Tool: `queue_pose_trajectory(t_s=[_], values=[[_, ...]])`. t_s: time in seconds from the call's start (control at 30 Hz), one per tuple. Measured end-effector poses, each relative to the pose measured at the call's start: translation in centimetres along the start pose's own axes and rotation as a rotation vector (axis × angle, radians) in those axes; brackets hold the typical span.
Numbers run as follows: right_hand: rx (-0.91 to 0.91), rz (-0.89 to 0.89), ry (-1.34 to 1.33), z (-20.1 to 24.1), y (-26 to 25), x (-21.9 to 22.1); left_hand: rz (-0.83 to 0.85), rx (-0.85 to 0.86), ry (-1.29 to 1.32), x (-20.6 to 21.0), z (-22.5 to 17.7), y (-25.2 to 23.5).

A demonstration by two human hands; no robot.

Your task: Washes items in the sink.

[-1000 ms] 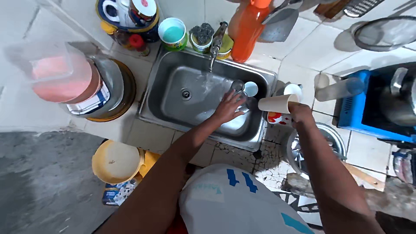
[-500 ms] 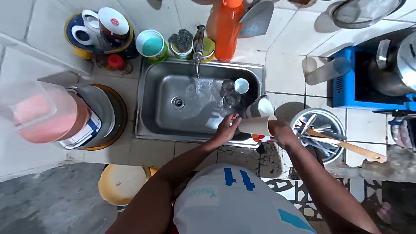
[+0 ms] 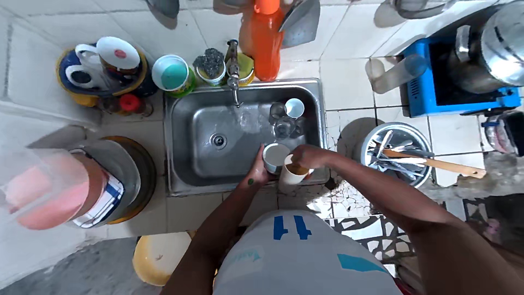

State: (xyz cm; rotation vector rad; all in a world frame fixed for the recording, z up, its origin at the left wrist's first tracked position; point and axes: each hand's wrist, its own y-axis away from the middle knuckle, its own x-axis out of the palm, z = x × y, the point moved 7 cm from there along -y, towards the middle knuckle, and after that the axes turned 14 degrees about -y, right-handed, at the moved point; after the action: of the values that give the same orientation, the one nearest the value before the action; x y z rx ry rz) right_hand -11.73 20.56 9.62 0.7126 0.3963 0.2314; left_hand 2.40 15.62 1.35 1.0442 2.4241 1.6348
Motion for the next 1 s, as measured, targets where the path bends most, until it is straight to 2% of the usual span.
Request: queue_pose_trajectory(t_s=[0.13,0.2,0.37,0.53,0.7,0.87,1.0], values=[[0.003,0.06,0.094,-1.0,-4.1,-1.0,-0.021,-0.058,0.009,-1.5,0.5,-3.1],[0.086,0.061,0.107,-1.6,-4.9,-1.3,-0.033,-0.097,-0.018,-1.5,0.6,-4.3],[0.218,-0.038,-0.053,-4.1,-5.7,-2.3,-0.097,-0.141,-0.085,-1.4,1.3,-7.0],[0.199,-0.094,-0.158,-8.2,-8.0,-2.4,-0.163,-0.113,-0.224,-0.5,0.3,-7.7],[0.066,-0.129,0.021,-8.9,-7.8,-0.7,-0.274,-0.065,-0.349,-0.9,0.5,-8.3],[0.189,-0.13,0.222,-8.7,-5.3,1.5,-0.312,-0.054,-0.603,-1.0,1.8,-8.3],[0.204,-0.196,0.223,-7.6,-4.0,2.0,-0.332,-0.014,-0.531,-0.9,2.0,-8.5]])
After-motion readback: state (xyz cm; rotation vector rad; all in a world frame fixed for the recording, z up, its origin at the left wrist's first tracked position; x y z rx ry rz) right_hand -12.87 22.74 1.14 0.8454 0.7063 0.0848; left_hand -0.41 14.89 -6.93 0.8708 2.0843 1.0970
